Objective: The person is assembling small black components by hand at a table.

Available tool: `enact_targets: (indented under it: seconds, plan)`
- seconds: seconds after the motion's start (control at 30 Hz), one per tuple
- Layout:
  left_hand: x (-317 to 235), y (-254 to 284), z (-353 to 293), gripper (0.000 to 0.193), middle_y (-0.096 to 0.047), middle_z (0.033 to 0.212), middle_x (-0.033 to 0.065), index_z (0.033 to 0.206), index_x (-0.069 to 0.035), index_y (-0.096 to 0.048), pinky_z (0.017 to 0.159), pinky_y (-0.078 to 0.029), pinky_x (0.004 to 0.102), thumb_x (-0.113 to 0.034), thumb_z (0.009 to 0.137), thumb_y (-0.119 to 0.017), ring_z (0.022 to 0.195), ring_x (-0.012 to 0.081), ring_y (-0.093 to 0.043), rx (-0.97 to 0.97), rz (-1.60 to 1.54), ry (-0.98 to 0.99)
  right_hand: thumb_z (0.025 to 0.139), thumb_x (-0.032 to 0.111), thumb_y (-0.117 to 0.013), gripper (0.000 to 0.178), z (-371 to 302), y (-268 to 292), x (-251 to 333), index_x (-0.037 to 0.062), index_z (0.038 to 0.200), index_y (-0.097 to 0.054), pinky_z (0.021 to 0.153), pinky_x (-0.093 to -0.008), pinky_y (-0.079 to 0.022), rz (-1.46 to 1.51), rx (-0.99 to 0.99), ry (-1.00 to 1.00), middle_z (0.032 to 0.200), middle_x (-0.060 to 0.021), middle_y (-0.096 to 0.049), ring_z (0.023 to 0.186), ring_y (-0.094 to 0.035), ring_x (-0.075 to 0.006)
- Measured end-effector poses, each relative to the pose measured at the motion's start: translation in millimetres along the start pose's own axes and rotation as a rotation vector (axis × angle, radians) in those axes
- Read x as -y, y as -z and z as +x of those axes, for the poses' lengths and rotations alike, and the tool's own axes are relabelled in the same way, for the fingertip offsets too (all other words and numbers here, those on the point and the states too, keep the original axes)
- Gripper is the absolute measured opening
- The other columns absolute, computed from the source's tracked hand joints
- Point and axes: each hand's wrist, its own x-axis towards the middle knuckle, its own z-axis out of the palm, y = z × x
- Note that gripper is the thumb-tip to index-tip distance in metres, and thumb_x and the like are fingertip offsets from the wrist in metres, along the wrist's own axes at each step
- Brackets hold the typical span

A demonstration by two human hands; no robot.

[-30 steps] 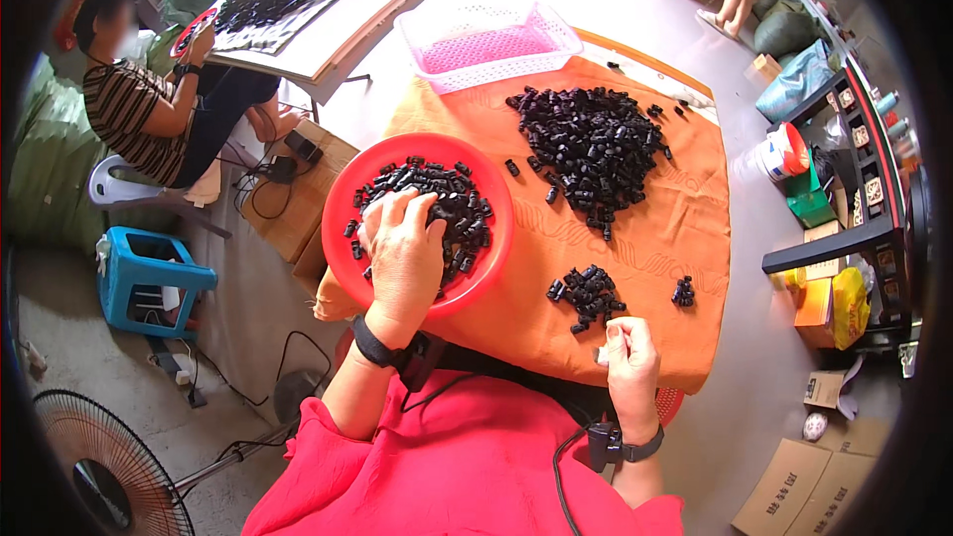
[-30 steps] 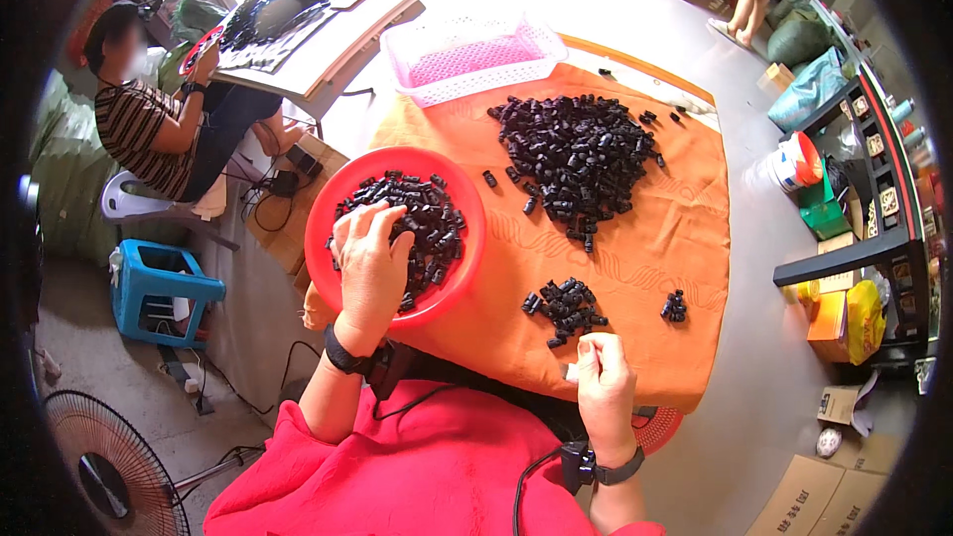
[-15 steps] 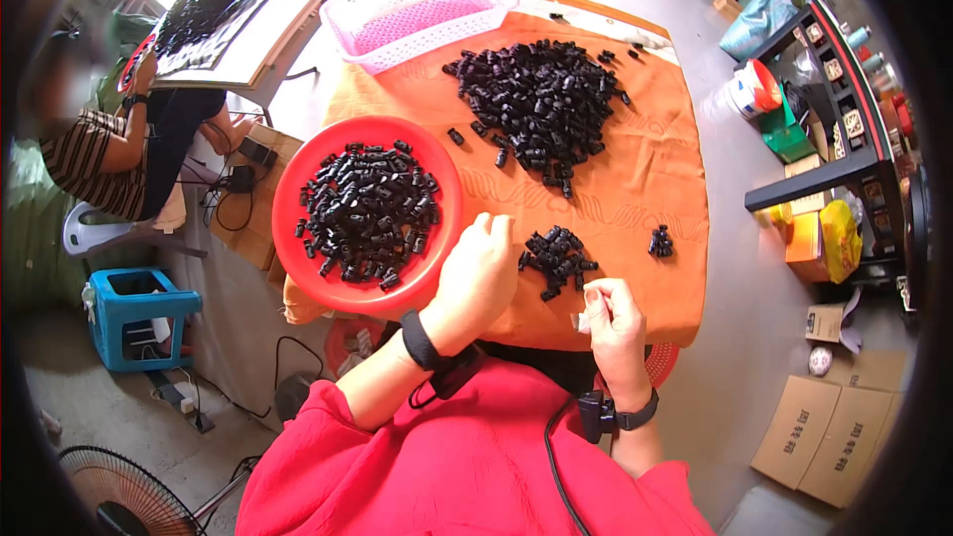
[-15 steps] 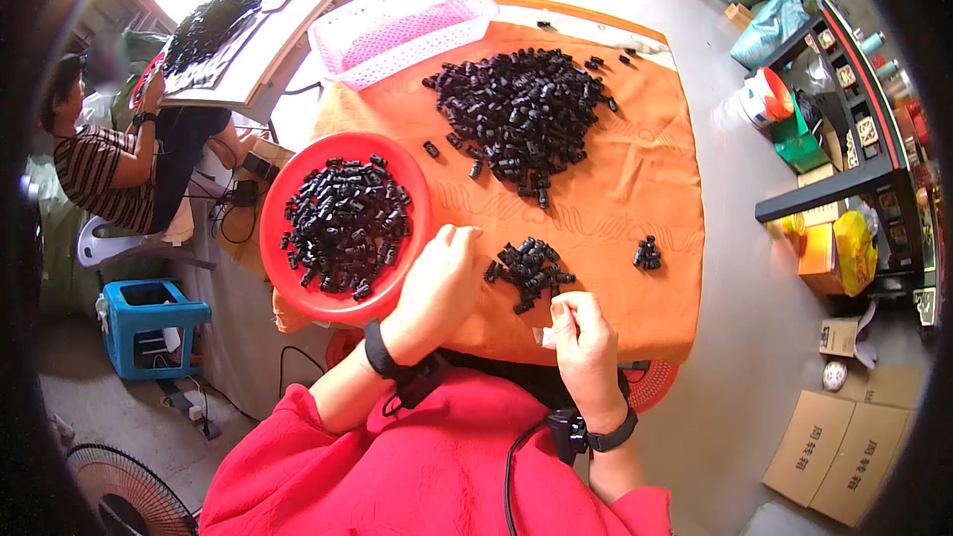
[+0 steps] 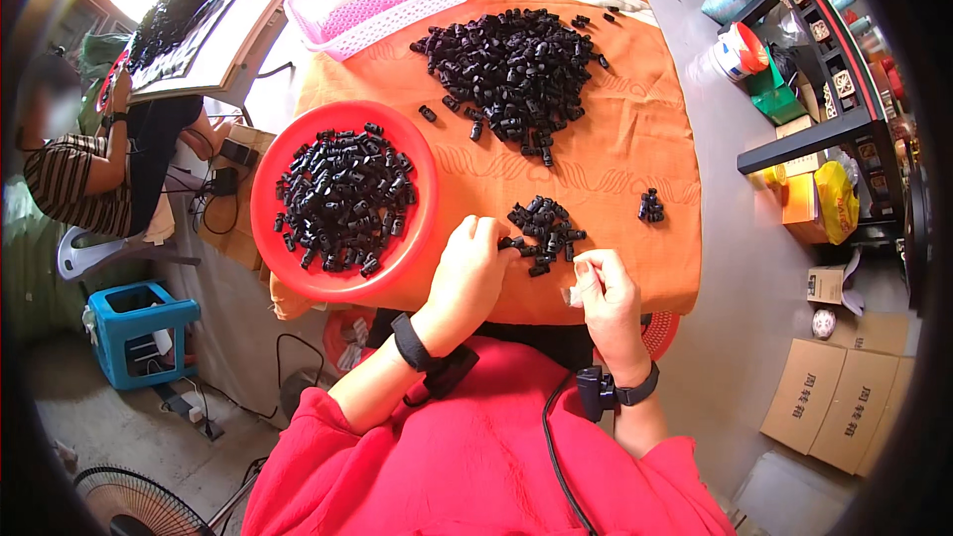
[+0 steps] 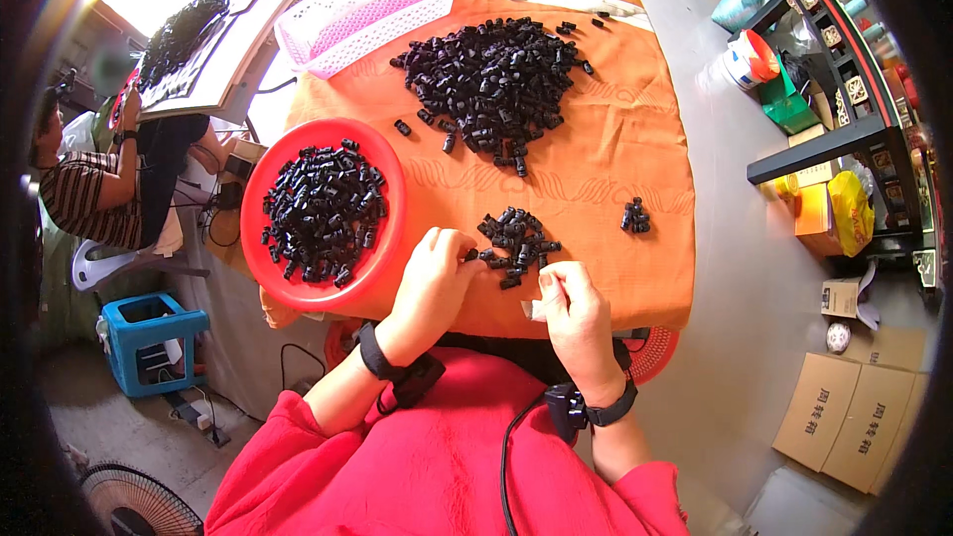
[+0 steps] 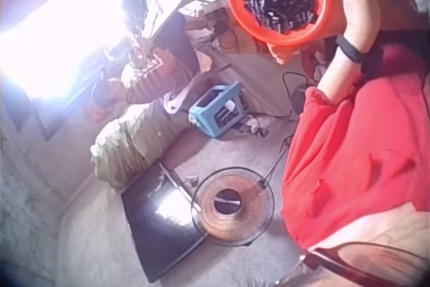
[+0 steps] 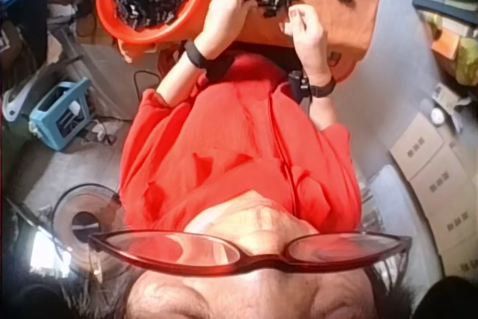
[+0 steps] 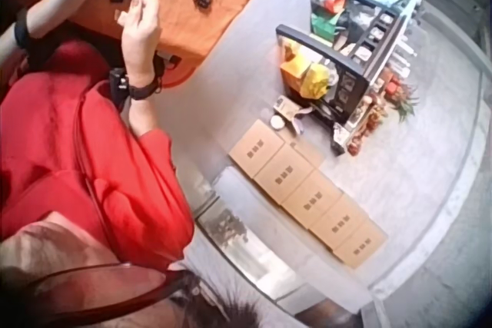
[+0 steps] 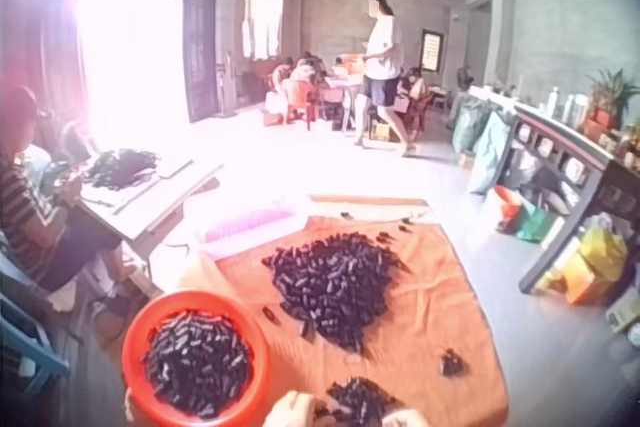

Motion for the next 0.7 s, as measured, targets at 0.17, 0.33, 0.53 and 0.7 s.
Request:
enact_targets:
  seconds: [0.17,0.33,0.53,0.7]
  plan:
    - [-3,18,-4,0.022,-0.064,0.107,0.0048,0.117,-0.001,-0.062,0.083,-0.053,0.0274,-0.011,0.097,-0.063,0.092,0.0135,-0.063,0.316,-1.074,0.391,0.104,0.014,-0.054,0.013,-1,2,1,0.0022,0.103,-0.058,0.058,-0.0222,-0.047,0.008,0.042,-0.017,0.071,0.0021,-0.053,0.061,-0.05,-0.0041]
    - [-13,30,-12,0.038,-0.064,0.111,0.0052,0.131,-0.002,-0.057,0.085,-0.053,0.0284,-0.016,0.097,-0.065,0.095,0.0126,-0.062,0.478,-1.645,0.647,0.104,0.018,-0.053,0.016,-6,0,14,0.004,0.109,-0.059,0.058,-0.0241,-0.05,0.103,0.191,-0.009,0.072,-0.0003,-0.058,0.061,-0.06,-0.0078]
    - [-6,26,-19,0.042,-0.065,0.106,0.0048,0.133,-0.003,-0.056,0.085,-0.054,0.0293,-0.017,0.096,-0.066,0.097,0.0147,-0.063,0.553,-1.721,0.605,0.105,0.015,-0.051,0.018,-10,-3,22,0.0038,0.116,-0.059,0.058,-0.0239,-0.049,0.042,0.252,0.068,0.072,0.0003,-0.055,0.062,-0.054,-0.0064]
    - [-1,21,-23,0.037,-0.067,0.107,0.0056,0.128,-0.003,-0.058,0.083,-0.055,0.0296,-0.016,0.095,-0.067,0.098,0.0172,-0.066,0.563,-1.837,0.611,0.103,0.01,-0.053,0.016,-11,-2,30,0.002,0.116,-0.058,0.057,-0.0244,-0.051,0.018,0.292,0.148,0.079,-0.0048,-0.064,0.062,-0.061,-0.0086]
